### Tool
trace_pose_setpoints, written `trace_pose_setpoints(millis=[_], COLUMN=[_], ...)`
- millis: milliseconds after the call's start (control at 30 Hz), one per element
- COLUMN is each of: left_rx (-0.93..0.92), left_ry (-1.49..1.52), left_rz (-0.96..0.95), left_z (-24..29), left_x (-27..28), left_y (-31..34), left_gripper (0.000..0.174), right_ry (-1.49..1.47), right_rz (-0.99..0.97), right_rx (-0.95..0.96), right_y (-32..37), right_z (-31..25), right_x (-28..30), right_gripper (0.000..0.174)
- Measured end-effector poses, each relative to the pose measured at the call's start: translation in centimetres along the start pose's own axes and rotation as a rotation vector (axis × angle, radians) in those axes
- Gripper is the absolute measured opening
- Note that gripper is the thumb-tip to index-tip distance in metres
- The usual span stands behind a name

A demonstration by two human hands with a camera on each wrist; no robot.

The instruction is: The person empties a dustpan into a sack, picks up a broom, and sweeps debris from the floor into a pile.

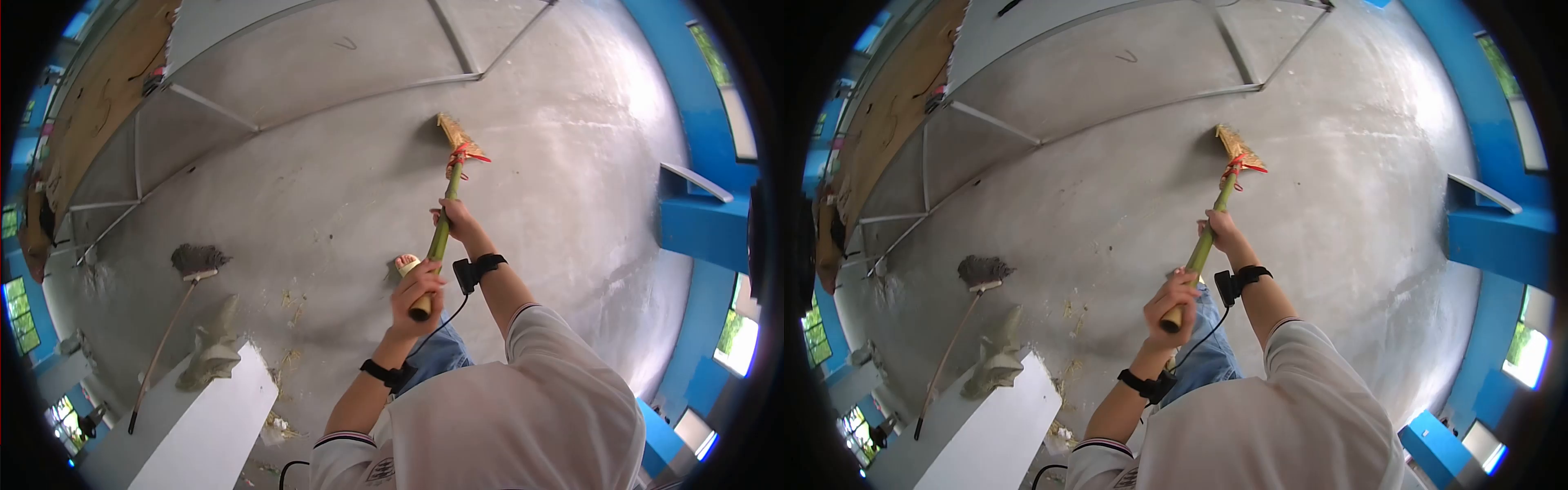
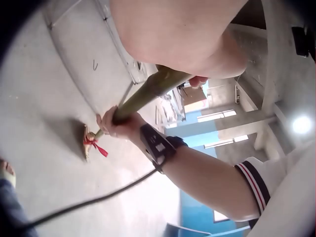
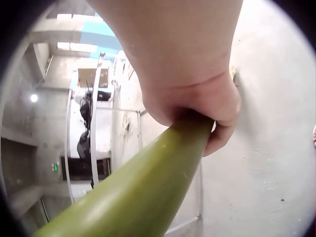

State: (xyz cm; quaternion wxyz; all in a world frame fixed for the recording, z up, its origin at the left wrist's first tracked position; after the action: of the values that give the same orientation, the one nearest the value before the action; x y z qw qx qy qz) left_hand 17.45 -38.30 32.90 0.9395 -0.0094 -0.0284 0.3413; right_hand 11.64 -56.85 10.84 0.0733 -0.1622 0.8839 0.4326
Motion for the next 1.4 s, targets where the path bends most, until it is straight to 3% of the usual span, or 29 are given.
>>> trace_pose_setpoints(millis=[67,167,233,300,400,433,500,567,667,833,1033,1167,1267,1367,1400], left_rx=[0.017,0.029,0.058,0.043,0.104,0.099,0.182,0.213,0.188,0.205,0.334,0.353,0.359,0.242,0.180], left_ry=[-0.030,-0.067,-0.119,-0.155,-0.157,-0.159,0.028,0.018,-0.048,-0.107,-0.212,-0.161,-0.230,-0.362,-0.391], left_rz=[0.047,0.131,0.158,0.177,0.329,0.353,0.585,0.644,0.610,0.765,0.987,1.187,1.307,1.294,1.249], left_z=[0.5,2.2,3.3,5.0,6.2,6.3,6.4,7.0,7.9,11.2,15.7,17.3,19.4,23.6,24.1], left_x=[2.6,6.5,8.9,11.2,14.2,14.8,16.7,18.6,22.4,30.3,36.0,38.5,38.8,38.8,39.0], left_y=[1.0,3.1,5.2,7.8,13.5,15.1,19.4,23.3,28.9,42.8,58.3,65.6,69.3,70.3,70.7], left_gripper=[0.005,0.006,0.004,0.003,0.005,0.005,0.007,0.011,0.006,0.004,0.005,0.006,0.005,0.004,0.007], right_ry=[0.359,0.560,0.603,0.526,0.666,0.684,0.730,0.792,0.751,0.827,0.781,0.947,0.965,0.856,0.887], right_rz=[-0.012,-0.061,-0.098,-0.233,-0.388,-0.405,-0.401,-0.426,-0.488,-0.650,-0.888,-0.871,-0.878,-0.798,-0.773], right_rx=[-0.023,-0.087,-0.109,-0.351,-0.431,-0.429,-0.392,-0.415,-0.531,-0.522,-0.841,-0.797,-0.840,-0.962,-0.926], right_y=[0.2,1.6,3.4,6.1,10.0,11.0,13.7,15.9,19.8,31.8,46.3,55.1,60.1,63.5,64.9], right_z=[1.5,5.0,7.2,10.0,14.3,15.8,19.5,22.7,28.8,41.8,59.3,63.7,66.3,67.8,66.8], right_x=[-1.9,-5.0,-6.7,-8.3,-10.1,-10.8,-11.9,-12.9,-13.4,-16.8,-18.4,-20.1,-19.7,-18.4,-18.8], right_gripper=[0.030,0.028,0.024,0.025,0.026,0.026,0.028,0.030,0.029,0.021,0.013,0.012,0.022,0.023,0.023])
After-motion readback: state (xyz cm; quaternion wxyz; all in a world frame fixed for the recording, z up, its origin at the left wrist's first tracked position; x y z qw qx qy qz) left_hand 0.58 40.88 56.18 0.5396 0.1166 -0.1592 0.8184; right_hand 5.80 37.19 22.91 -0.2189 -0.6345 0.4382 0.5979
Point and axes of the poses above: each hand's wrist, its own y-axis away from the middle knuckle, its own x-axis out of the back of the hand, z = x × y, the point moved 4 cm from there along -y, towards the middle knuckle, and after that the axes turned 15 degrees about x, right-handed, at the moved point
